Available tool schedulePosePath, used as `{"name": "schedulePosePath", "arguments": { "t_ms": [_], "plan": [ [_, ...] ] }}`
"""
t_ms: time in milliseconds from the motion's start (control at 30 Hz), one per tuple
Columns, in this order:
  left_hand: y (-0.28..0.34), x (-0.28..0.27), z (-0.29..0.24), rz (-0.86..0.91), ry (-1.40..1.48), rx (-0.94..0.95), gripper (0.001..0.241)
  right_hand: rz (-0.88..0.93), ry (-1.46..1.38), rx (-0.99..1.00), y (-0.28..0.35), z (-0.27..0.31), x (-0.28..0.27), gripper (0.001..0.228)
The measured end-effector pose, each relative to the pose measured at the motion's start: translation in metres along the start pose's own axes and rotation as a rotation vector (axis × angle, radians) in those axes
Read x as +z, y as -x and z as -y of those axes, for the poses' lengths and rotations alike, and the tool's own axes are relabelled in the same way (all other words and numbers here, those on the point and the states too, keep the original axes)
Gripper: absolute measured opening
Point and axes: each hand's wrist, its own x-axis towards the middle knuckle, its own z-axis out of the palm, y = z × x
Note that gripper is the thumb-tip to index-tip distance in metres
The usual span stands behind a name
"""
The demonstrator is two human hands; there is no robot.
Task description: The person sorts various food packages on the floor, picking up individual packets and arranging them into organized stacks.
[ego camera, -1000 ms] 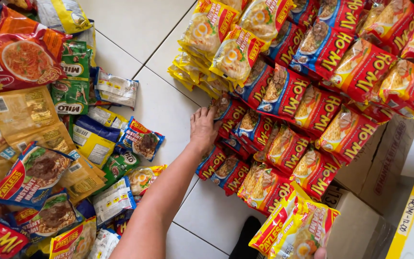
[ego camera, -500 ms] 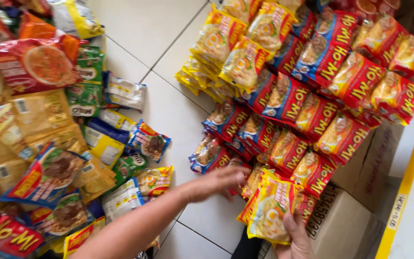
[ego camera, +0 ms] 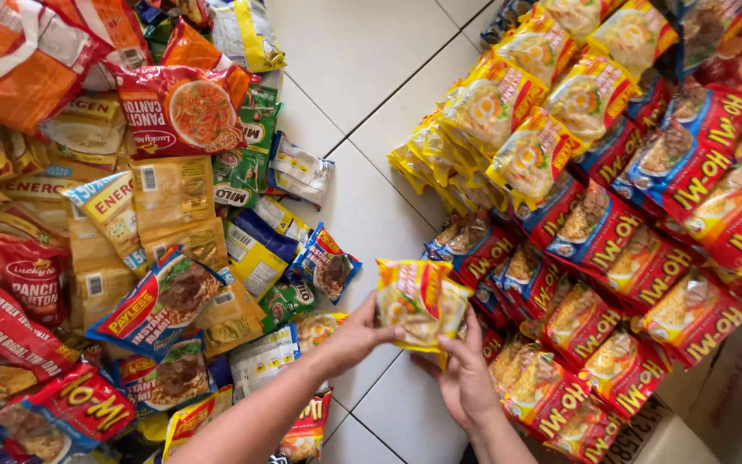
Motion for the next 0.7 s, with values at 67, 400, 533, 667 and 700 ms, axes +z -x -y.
{"name": "schedulePosePath", "arguments": {
  "t_ms": [67, 400, 533, 667, 700],
  "plan": [
    [-0.010, -0.025, -0.006, -0.058, -0.012, 0.021, 0.073, 0.041, 0.012, -0.092, -0.044, -0.029, -0.010, 0.079],
    [-0.080, -0.100, -0.045, -0.683, -0.683, 0.432, 0.053, -0.057, -0.042, 0.017, -0.160, -0.046, 0.043, 0.039],
    [-0.115, -0.115, -0.056, -0.777, -0.756, 0.514, 0.055, -0.140, -0.076, 0.112, -0.216, -0.065, 0.033, 0.035],
    [-0.168, -0.146, -0.028, -0.771, -0.909, 0.518, 0.046, -0.142, -0.090, 0.004, -0.298, -0.110, -0.007, 0.032],
    [-0.174, -0.148, -0.025, -0.730, -0.952, 0.472, 0.052, -0.149, -0.117, -0.033, -0.310, -0.116, -0.012, 0.033]
  ]
}}
